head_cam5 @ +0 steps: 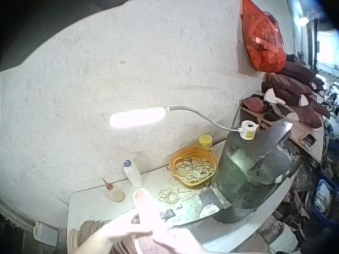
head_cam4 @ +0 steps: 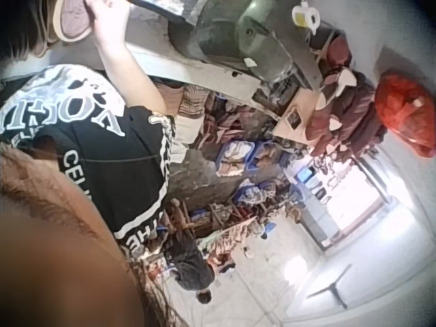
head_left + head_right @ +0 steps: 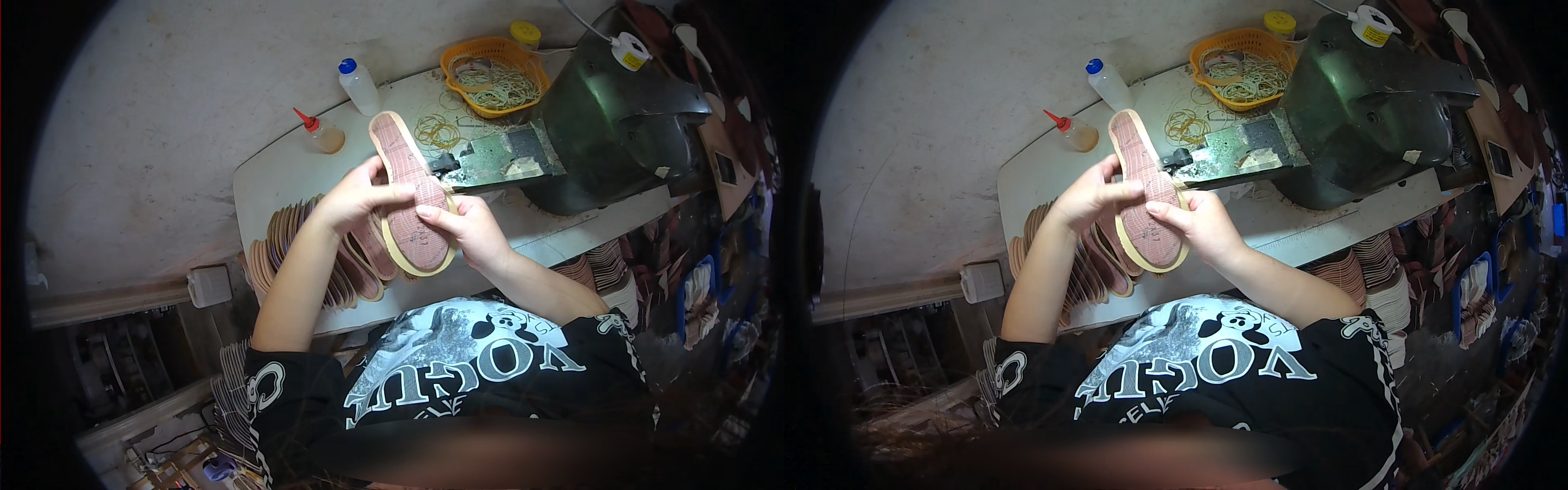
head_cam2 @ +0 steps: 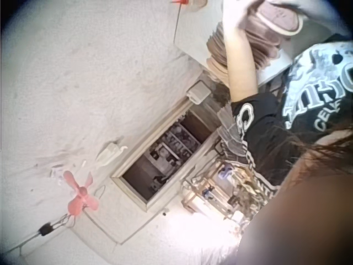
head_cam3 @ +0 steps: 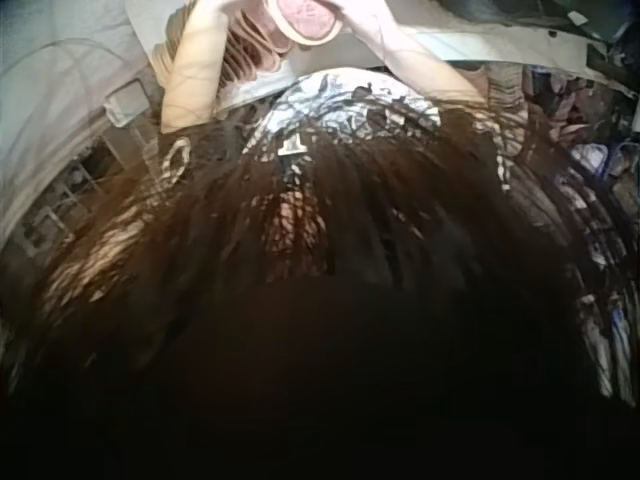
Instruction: Preparing and inspecting shoe soles for manufacturing.
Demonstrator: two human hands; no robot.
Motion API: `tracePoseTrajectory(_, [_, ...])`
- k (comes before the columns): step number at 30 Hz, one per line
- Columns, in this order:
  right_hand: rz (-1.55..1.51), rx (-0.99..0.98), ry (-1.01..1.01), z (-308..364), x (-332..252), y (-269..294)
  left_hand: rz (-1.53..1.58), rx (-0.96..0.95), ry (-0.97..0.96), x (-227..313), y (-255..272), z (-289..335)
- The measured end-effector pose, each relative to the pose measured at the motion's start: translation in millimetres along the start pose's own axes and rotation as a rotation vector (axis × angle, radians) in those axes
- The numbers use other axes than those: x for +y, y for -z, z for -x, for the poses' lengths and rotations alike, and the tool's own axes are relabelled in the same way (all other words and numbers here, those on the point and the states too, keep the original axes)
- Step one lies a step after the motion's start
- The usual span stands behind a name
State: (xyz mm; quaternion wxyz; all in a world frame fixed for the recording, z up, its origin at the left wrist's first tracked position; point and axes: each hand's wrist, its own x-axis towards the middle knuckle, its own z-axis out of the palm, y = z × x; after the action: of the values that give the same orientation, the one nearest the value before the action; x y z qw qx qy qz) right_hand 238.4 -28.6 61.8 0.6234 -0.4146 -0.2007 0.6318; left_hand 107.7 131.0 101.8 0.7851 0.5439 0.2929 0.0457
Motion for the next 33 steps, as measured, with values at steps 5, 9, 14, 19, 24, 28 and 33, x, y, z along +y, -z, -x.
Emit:
tracePoseTrajectory(5, [0.027, 0.026, -0.088, 17.1, -11.0, -14.7, 0.016, 0.104, -0.006, -5.6, -2.3, -1.0])
tracePoseTrajectory(9, [0.112, -0.151, -0.241, 22.0, -4.1, -9.6, -0.014, 0.156, 0.04, 2.2, -0.7, -3.3])
tracePoseTrajectory(14, [-0.081, -0.011, -0.217, 15.1, 2.6, -21.9, -0.816, 0.437, -0.063, 8.3, 25.4, -24.8])
tracePoseTrajectory(19, [-0.13, 0.061, -0.189, 2.2, 1.8, -32.0, -1.08, -0.414, -0.279, 45.9, 50.7, -65.7])
tracePoseTrajectory(24, [-0.21, 0.155, -0.184, -1.9, -7.8, -41.3, -0.824, -0.506, 0.02, 55.0, 46.2, -77.5])
tracePoseTrajectory(28, [-0.22, 0.155, -0.191, -5.5, -12.3, -40.4, -1.008, -0.43, -0.024, 64.2, 48.9, -70.2])
tracePoseTrajectory(33, [-0.208, 0.15, -0.237, -7.3, -19.3, -38.4, -1.094, -0.313, -0.055, 60.3, 52.8, -49.8])
